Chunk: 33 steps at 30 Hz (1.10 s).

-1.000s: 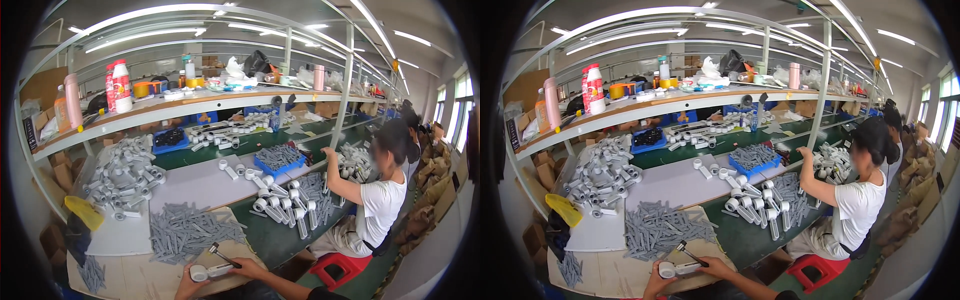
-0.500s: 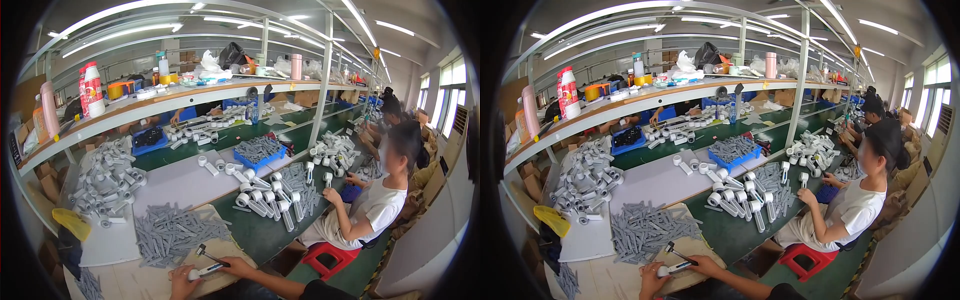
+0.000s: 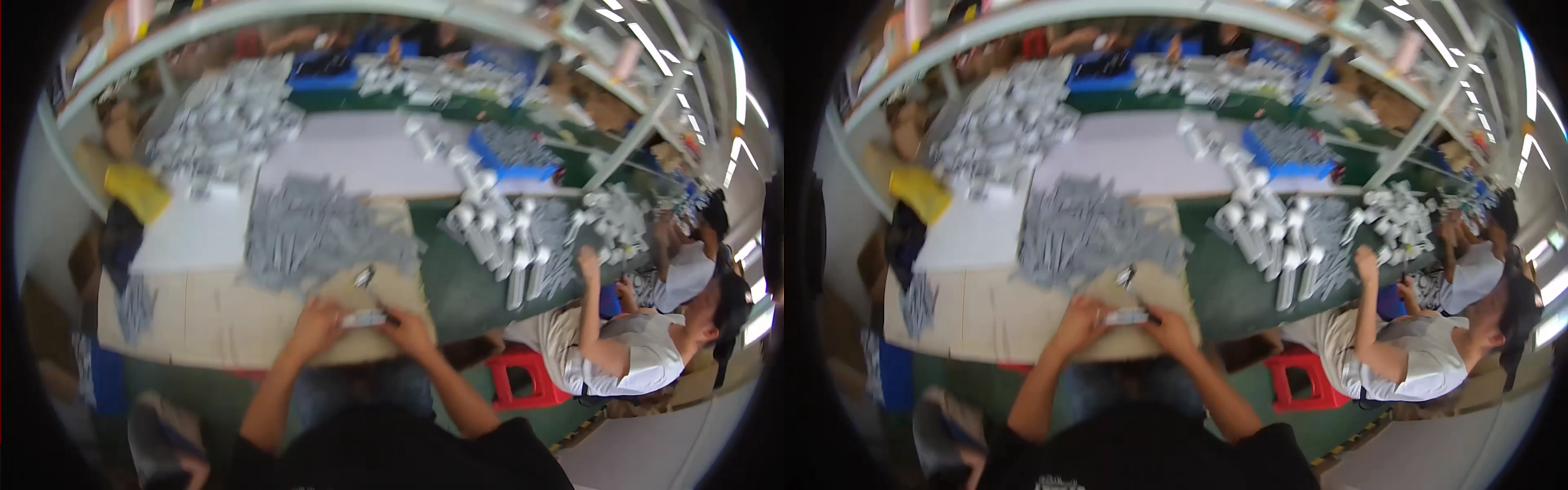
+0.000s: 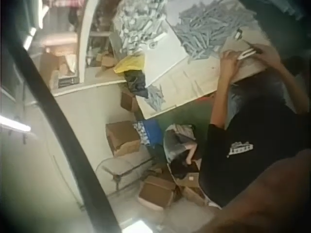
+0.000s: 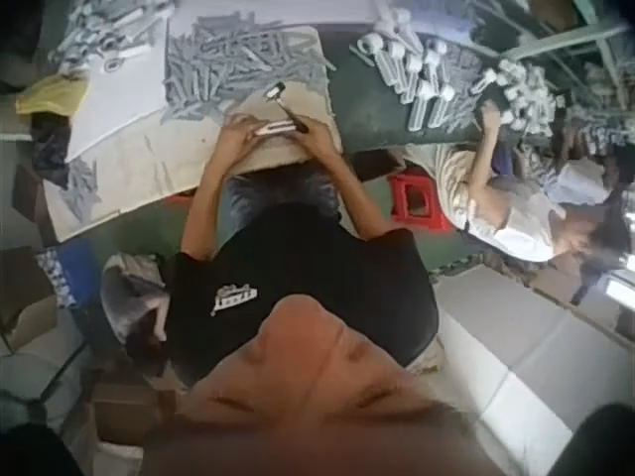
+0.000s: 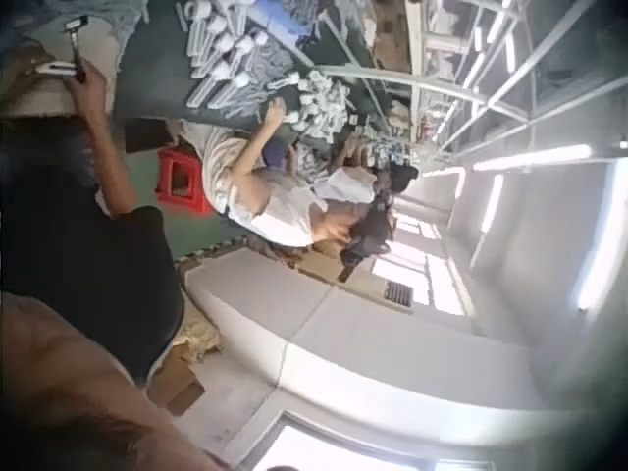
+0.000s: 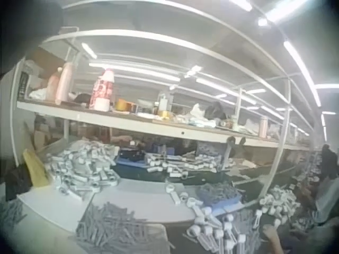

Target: The person assembles handheld device parts by inserting grey strips into the slots of plastic handles and tapping them into place with a small mallet.

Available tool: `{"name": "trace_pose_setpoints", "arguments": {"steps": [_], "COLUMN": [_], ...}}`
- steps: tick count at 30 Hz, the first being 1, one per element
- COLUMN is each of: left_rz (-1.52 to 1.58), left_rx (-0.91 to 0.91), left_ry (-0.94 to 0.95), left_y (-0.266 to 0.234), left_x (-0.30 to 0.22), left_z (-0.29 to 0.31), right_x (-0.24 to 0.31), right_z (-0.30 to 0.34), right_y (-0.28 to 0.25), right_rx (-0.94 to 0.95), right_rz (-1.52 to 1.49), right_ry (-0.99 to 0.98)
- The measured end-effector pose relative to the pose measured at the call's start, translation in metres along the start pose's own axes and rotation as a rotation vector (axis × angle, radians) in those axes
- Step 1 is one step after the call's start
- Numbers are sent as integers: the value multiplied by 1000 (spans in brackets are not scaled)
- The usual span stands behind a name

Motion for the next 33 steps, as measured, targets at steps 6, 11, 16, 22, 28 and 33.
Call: {"name": "trace_pose_setpoints", "arguments": {"steps": [6, 11, 16, 22, 28, 33], "left_rz": [31, 56, 35, 34, -55, -219], "left_rx": [-159, -147, -156, -256, -78, 3], "left_ry": [-56, -67, -82, -190, -27, 54], "left_y": [-11, -11, -11, -22, 57, 101], "left_x": [-7, -15, -17, -18, -26, -4], "left_z": [10, 17, 20, -38, -137, -143], "right_x": [11, 10, 3, -43, -67, -68], "right_z": [-5, 8, 17, 11, 9, 21], "right_y": [12, 15, -10, -70, -61, -62], "right_rx": [14, -18, -36, -400, -431, -404], "right_rz": [-242, -256, -456, -454, -439, -482], "right_ry": [91, 72, 254, 352, 385, 380]}}
Point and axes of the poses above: each hand's wrist, its own z-axis away from the middle knuckle, its own y-axis out of the palm, x = y × z, the point moved 5 cm from there along -z, towards the middle knuckle, and after that the axes turned 1 degree about -y, right-handed, at the moved point
